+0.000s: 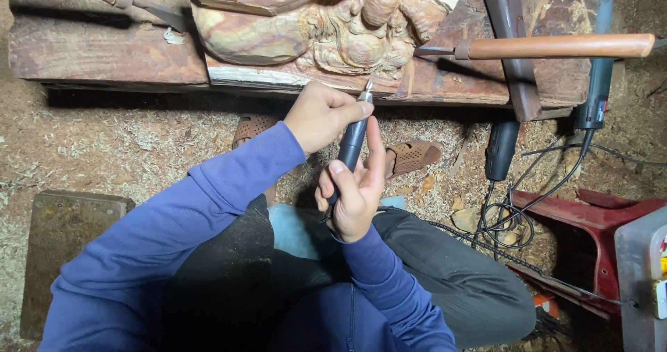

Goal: Using a rotary tool to carve intricate details into a wooden figure

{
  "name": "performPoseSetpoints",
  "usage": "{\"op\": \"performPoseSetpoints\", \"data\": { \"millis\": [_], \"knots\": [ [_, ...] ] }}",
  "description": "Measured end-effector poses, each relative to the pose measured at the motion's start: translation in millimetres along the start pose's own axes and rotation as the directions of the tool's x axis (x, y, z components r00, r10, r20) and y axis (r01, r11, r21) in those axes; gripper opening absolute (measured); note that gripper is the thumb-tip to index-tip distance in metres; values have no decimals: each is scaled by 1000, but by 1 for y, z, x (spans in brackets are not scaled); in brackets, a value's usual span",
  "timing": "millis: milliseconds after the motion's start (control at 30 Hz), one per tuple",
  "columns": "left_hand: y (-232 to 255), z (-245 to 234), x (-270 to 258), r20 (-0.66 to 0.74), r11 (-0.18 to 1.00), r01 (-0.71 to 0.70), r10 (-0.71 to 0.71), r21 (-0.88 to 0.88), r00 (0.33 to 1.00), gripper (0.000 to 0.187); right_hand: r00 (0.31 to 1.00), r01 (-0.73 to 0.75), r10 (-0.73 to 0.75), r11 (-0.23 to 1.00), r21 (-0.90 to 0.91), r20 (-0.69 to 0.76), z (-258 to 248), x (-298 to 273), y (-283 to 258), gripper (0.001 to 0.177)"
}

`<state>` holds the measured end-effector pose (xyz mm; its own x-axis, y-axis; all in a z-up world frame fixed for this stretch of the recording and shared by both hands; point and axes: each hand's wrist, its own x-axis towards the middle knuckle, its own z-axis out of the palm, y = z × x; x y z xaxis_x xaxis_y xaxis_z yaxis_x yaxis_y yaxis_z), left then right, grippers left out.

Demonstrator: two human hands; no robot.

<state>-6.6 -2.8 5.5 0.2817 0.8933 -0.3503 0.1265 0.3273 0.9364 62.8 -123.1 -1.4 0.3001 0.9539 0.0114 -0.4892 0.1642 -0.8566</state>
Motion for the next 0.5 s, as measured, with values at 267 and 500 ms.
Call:
{"op": "performPoseSetpoints", "data": {
  "millis": [267, 500],
  "knots": [
    [3, 7, 7, -6, 988, -145, 145, -53, 989, 19, 998, 63, -62, 997, -32, 30, -6, 18, -4, 78],
    [-6, 5, 11, -15, 987, -160, 160, -33, 987, 20, 999, 32, -32, 999, -18, 2, -6, 16, 0, 77]
  ]
}}
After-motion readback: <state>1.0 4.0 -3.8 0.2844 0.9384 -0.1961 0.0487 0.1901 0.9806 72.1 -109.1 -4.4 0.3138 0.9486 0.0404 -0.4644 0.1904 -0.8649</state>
